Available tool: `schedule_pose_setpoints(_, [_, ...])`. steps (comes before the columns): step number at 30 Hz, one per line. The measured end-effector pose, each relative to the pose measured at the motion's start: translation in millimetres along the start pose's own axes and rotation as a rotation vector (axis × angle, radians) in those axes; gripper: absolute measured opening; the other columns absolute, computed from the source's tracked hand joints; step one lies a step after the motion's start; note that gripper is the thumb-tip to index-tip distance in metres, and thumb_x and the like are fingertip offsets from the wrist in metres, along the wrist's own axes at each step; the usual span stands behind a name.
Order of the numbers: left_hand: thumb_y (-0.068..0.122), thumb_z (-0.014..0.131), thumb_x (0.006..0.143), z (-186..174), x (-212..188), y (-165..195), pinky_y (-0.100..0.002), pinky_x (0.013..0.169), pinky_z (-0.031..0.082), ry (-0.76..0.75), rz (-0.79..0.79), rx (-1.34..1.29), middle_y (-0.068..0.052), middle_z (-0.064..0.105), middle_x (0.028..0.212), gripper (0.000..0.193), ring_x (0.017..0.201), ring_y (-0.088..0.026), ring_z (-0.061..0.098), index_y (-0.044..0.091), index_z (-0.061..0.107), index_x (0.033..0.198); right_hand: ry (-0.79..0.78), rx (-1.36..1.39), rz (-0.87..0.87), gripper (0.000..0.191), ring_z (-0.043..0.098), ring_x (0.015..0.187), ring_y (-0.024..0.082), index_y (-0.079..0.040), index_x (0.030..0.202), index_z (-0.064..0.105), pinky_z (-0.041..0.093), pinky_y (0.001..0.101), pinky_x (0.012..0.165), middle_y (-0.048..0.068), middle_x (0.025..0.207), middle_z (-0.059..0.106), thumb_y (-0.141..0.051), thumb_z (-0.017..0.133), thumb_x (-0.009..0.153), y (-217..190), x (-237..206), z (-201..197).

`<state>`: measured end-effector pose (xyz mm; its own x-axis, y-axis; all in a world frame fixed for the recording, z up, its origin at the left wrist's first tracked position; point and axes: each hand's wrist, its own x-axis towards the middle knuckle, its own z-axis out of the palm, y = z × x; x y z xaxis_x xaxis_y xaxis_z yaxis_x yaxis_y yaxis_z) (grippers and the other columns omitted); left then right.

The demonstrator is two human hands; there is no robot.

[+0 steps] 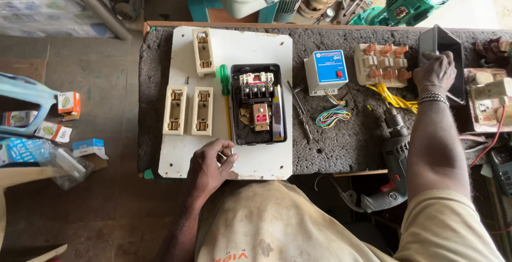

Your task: The person drills holes in a white mounting board with a power drill and positions fuse holders on it. They unpack a motor starter enclosure from a box, screw it onto the board with a screwdriver, open its cover, and work on the contactor inside while holding the drill.

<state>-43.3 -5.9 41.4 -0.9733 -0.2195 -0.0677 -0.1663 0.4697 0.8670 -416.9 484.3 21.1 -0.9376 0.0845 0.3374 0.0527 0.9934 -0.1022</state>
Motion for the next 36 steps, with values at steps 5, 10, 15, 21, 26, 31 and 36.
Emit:
schedule_pose_setpoints(5, [0.013, 0.079, 0.083, 2, -6, -11, -0.032, 0.061, 0.057, -0.028, -0.073, 0.022, -0.007, 0.072, 0.083, 0.025, 0.066, -0.016, 0.070, 0.003, 0.070, 0.104, -0.027, 0.122, 0.032, 0.020, 0.057, 0.114, 0.032, -0.013, 0.112, 0.080, 0.046, 0.0468, 0.099, 0.017, 0.119, 0.062, -0.014, 0.077, 0.092, -13, 13, 8])
schedule_pose_setpoints(10, [0.015, 0.078, 0.085, -2, 0, -15, -0.034, 0.062, 0.056, -0.049, -0.040, 0.067, -0.007, 0.073, 0.081, 0.022, 0.065, -0.017, 0.070, 0.003, 0.069, 0.102, 0.094, 0.318, -0.092, 0.023, 0.066, 0.095, 0.021, -0.009, 0.120, 0.071, 0.058, 0.0341, 0.083, 0.012, 0.115, 0.067, -0.021, 0.069, 0.102, -58, -17, -9])
schedule_pose_setpoints(15, [0.012, 0.076, 0.086, -1, 13, -6, -0.033, 0.060, 0.056, -0.027, 0.076, 0.012, -0.007, 0.073, 0.081, 0.021, 0.066, -0.017, 0.070, 0.003, 0.069, 0.104, -0.336, 0.141, -0.625, 0.030, 0.070, 0.071, 0.029, -0.017, 0.102, 0.078, 0.056, 0.0409, 0.064, 0.012, 0.082, 0.074, -0.039, 0.064, 0.088, -171, -144, -39])
schedule_pose_setpoints(21, [0.013, 0.075, 0.087, -2, 20, 1, -0.030, 0.058, 0.058, -0.082, 0.095, -0.045, -0.007, 0.072, 0.080, 0.022, 0.066, -0.017, 0.071, 0.003, 0.069, 0.106, -0.403, 0.011, -0.525, 0.057, 0.055, 0.048, 0.017, -0.013, 0.058, 0.062, 0.043, 0.0371, 0.042, 0.003, 0.054, 0.054, -0.064, 0.072, 0.079, -259, -220, -71])
schedule_pose_setpoints(26, [0.012, 0.075, 0.088, -3, 22, -1, -0.030, 0.060, 0.059, -0.106, 0.109, -0.057, -0.007, 0.073, 0.080, 0.020, 0.068, -0.016, 0.073, 0.003, 0.070, 0.104, -0.465, 0.080, -0.381, 0.048, 0.058, 0.048, 0.017, -0.018, 0.066, 0.065, 0.044, 0.0358, 0.045, 0.003, 0.053, 0.058, -0.050, 0.058, 0.100, -263, -230, -77])
schedule_pose_setpoints(31, [0.013, 0.076, 0.086, -6, 24, -4, -0.031, 0.060, 0.058, -0.085, 0.136, 0.004, -0.008, 0.073, 0.082, 0.020, 0.070, -0.016, 0.073, 0.003, 0.070, 0.102, -0.051, 0.177, -0.304, 0.016, 0.065, 0.054, 0.024, -0.027, 0.084, 0.078, 0.050, 0.0379, 0.047, 0.003, 0.068, 0.070, -0.037, 0.070, 0.092, -200, -212, -86])
schedule_pose_setpoints(36, [0.014, 0.075, 0.087, -8, 23, -15, -0.032, 0.060, 0.058, -0.063, 0.115, 0.034, -0.007, 0.074, 0.081, 0.018, 0.068, -0.019, 0.072, 0.004, 0.070, 0.101, 0.310, -0.130, -0.033, 0.029, 0.059, 0.059, 0.017, -0.014, 0.083, 0.064, 0.047, 0.0316, 0.053, 0.003, 0.070, 0.063, -0.025, 0.059, 0.109, -70, -141, -75])
